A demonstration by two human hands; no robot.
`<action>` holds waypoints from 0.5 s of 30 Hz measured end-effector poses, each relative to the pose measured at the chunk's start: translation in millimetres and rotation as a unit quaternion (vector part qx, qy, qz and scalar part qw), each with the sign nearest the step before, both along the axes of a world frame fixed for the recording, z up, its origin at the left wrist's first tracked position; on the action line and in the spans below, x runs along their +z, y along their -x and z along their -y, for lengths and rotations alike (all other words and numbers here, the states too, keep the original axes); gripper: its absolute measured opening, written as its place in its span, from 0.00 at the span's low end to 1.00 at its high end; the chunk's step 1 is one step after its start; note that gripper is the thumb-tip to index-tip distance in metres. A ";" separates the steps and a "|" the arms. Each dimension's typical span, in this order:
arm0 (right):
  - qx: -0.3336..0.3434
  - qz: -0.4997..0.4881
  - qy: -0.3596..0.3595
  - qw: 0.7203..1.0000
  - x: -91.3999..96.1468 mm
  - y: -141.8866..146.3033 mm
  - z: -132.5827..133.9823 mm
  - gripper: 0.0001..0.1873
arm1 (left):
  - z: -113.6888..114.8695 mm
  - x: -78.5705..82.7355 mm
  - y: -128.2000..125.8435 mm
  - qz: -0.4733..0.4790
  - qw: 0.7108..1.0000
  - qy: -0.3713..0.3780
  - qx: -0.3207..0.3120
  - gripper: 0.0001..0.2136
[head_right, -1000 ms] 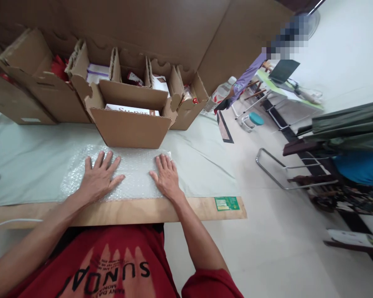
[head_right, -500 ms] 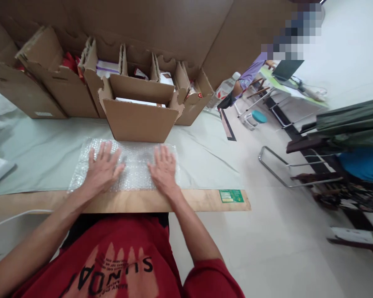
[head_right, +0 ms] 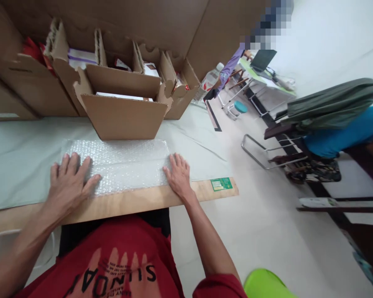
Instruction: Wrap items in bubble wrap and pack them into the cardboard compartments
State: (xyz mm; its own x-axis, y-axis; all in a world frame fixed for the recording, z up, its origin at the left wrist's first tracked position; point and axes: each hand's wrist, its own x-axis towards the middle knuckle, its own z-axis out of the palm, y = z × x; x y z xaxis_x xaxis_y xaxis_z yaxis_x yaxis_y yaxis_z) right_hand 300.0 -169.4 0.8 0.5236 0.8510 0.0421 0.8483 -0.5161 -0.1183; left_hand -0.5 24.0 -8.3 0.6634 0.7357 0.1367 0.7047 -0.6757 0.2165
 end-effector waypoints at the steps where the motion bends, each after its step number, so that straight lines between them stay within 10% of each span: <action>1: 0.018 -0.006 -0.006 1.000 4.5 0.0 14.0 0.30 | 4.0 -0.3 0.5 0.009 1.000 0.004 -0.020 0.32; 6: 0.158 -0.042 0.027 0.986 24.2 0.6 47.6 0.35 | 23.7 -7.2 -2.7 0.011 0.985 0.014 -0.170 0.32; 15: 0.222 -0.075 -0.070 0.970 14.5 -7.5 36.6 0.14 | 32.7 0.3 9.8 -0.013 0.981 -0.003 -0.196 0.33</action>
